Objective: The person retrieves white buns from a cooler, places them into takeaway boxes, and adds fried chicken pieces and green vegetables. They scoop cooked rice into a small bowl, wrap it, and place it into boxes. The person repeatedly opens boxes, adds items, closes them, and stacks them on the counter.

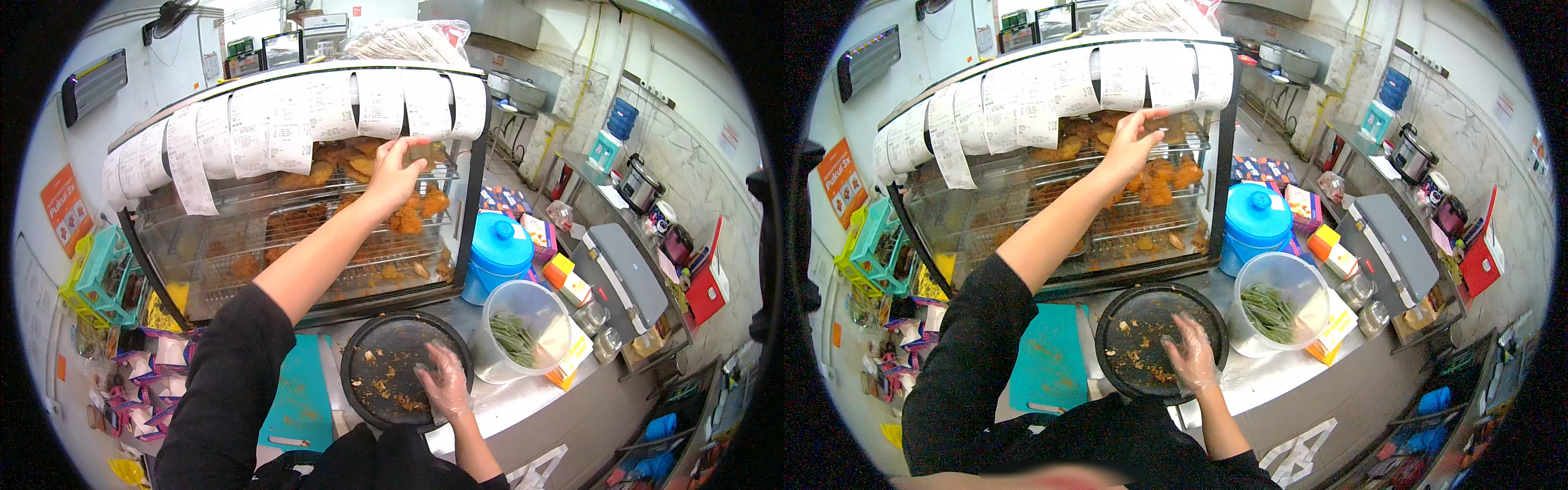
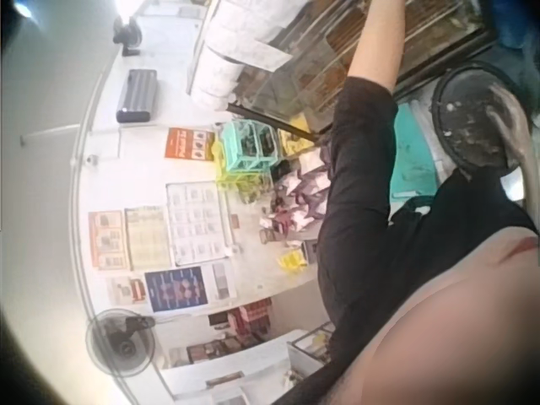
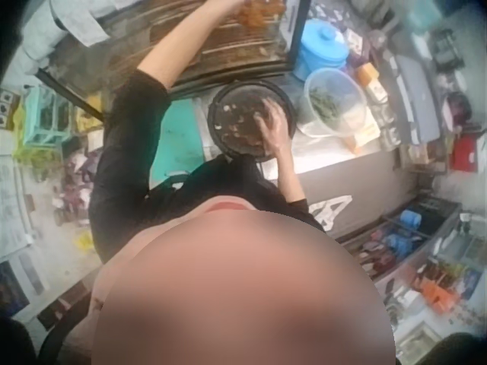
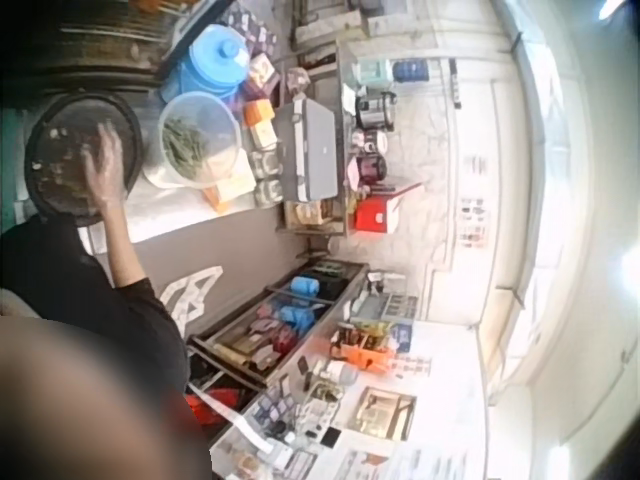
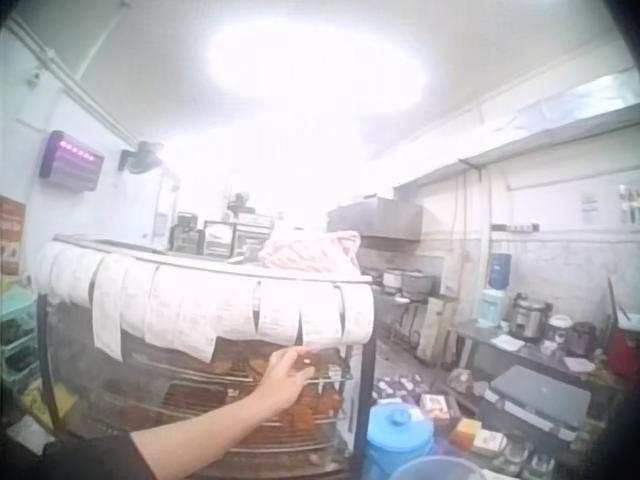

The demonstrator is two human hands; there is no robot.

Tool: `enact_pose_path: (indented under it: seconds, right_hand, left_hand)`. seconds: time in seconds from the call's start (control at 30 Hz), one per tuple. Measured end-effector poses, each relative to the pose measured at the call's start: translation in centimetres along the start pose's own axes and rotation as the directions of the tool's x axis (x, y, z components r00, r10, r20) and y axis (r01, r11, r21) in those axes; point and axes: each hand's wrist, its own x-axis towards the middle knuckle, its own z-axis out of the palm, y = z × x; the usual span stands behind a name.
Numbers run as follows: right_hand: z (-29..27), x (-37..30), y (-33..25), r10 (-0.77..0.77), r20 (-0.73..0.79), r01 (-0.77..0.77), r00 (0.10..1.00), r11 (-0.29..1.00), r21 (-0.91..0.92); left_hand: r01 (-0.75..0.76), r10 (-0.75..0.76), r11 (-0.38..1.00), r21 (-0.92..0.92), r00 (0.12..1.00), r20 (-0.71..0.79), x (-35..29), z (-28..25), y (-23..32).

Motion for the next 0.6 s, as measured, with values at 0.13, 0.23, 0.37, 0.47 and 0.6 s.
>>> enact_pose_path:
  seconds: [0.13,0.23,0.37,0.47,0.6]
  right_hand:
    - [-0.3,-1.5,-0.1,0.024,-0.005,-0.024,1.0,1.0,0.002]
    - [-0.1,-2.6,-0.7,0.061,0.031,-0.061,0.998,0.998,-0.001]
    - [1.2,-2.8,-1.5,0.062,0.089,-0.063,0.994,0.998,0.007]
    - [3.0,-2.1,-2.2,0.046,0.096,-0.041,0.994,0.997,-0.06]
    - [7.6,1.4,-5.8,-0.044,0.089,0.038,0.995,0.997,0.069]
  left_hand:
    - [0.019,-0.063,0.938,-0.347,0.991,-0.118,1.9,1.6,-0.1]
    - [0.03,-0.11,0.897,-0.442,0.982,-0.156,-0.4,0.5,0.4]
    - [0.21,-0.13,0.637,-0.742,0.978,0.165,-8.9,-4.9,0.9]
    - [0.359,0.027,0.629,-0.69,0.877,0.48,-20.4,-11.9,1.0]
    - [0.308,-0.034,0.785,-0.538,0.888,0.458,-34.1,-27.1,0.0]
